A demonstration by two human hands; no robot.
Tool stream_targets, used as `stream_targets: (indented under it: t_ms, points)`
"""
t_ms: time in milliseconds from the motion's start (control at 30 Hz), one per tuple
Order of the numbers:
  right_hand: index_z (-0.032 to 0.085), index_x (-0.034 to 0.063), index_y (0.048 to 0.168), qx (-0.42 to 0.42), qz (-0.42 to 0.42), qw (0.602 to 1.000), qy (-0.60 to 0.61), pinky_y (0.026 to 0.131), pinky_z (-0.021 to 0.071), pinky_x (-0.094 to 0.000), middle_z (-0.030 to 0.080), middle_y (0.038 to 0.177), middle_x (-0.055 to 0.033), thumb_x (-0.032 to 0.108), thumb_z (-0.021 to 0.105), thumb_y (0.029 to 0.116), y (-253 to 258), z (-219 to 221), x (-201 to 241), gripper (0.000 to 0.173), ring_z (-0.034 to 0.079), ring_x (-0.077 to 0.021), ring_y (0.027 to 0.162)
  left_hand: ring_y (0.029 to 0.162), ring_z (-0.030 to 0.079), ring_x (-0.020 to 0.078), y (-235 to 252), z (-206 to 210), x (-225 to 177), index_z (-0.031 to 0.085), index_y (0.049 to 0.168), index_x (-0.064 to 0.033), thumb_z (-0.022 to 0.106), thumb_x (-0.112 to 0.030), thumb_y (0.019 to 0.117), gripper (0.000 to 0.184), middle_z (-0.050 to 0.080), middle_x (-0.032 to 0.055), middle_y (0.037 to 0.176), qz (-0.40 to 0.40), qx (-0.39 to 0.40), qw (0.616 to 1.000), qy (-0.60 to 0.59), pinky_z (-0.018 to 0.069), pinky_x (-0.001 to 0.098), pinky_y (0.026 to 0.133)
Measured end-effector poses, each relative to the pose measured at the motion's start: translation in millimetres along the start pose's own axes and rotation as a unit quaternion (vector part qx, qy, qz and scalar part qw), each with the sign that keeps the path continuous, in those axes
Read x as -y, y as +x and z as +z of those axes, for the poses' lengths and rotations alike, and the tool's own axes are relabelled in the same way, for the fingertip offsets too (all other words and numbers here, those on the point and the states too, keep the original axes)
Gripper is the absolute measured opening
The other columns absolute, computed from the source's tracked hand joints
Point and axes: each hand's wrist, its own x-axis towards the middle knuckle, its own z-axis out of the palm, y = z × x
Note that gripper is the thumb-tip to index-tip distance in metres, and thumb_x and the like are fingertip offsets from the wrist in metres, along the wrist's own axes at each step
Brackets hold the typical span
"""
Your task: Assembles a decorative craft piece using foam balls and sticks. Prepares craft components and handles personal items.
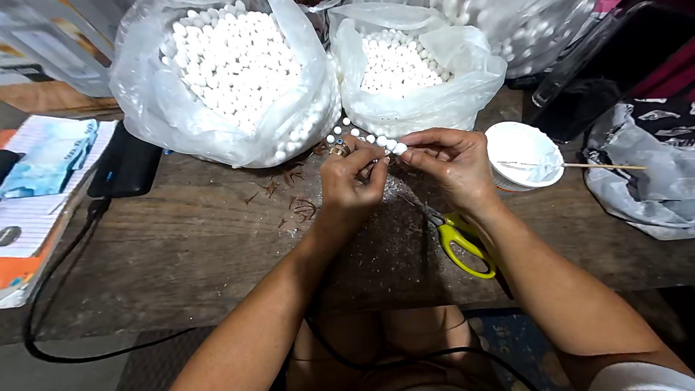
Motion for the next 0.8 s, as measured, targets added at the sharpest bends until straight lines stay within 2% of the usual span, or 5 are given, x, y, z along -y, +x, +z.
stream_targets:
  t_ms: [267,533,633,733,800]
  points:
    - [0.073,-0.0033,0.102,0.005,-0.002,1.000,0.007,0.080,0.0623,-0.0219,0.074,0.096,-0.0017,-0.010,0.070,0.0842,-0.4,0.3,-0.5,0.019,0.072,-0.0049,0.083,0.073,0.057,0.0063,0.1,-0.7,-3.2,0.075,0.083,0.0044,0.064,0.002,0.0857,0.011,0.063,0.0118,0.081,0.026,0.002,0.998,0.059,0.0457,0.0130,0.068]
    - [0.073,-0.0041,0.100,0.026,-0.033,0.999,-0.027,0.076,0.0603,-0.0173,0.072,0.097,-0.0017,-0.006,0.070,0.0847,-1.6,2.9,-1.2,0.015,0.069,-0.0002,0.081,0.073,0.061,0.0172,-2.2,-1.0,-5.4,0.076,0.082,0.0042,0.064,0.002,0.0856,0.012,0.065,0.0160,0.081,0.071,0.007,0.988,0.136,0.0483,0.0216,0.066]
    - [0.073,-0.0037,0.100,0.021,-0.026,0.999,-0.036,0.074,0.0599,-0.0163,0.072,0.094,-0.0012,-0.005,0.070,0.0866,-1.9,3.9,1.0,0.014,0.069,0.0005,0.078,0.073,0.060,0.0139,-2.3,1.3,-4.9,0.076,0.081,0.0036,0.065,0.001,0.0848,0.012,0.065,0.0151,0.080,0.073,-0.011,0.989,0.127,0.0478,0.0177,0.066]
    - [0.073,-0.0033,0.101,0.015,-0.034,0.998,-0.045,0.074,0.0591,-0.0153,0.072,0.094,-0.0009,-0.004,0.070,0.0876,-1.7,2.5,1.0,0.014,0.068,0.0014,0.078,0.077,0.061,0.0112,-1.6,1.1,-6.4,0.075,0.083,0.0050,0.067,0.001,0.0857,0.010,0.065,0.0153,0.083,0.049,-0.010,0.995,0.086,0.0483,0.0152,0.072]
    - [0.073,-0.0034,0.101,0.010,-0.045,0.998,-0.045,0.074,0.0591,-0.0152,0.073,0.095,-0.0011,-0.003,0.070,0.0876,-0.9,1.6,0.1,0.014,0.068,0.0014,0.079,0.077,0.062,0.0078,-0.7,0.8,-6.8,0.076,0.084,0.0044,0.068,-0.001,0.0849,0.009,0.066,0.0142,0.085,0.032,-0.009,0.997,0.064,0.0490,0.0132,0.071]
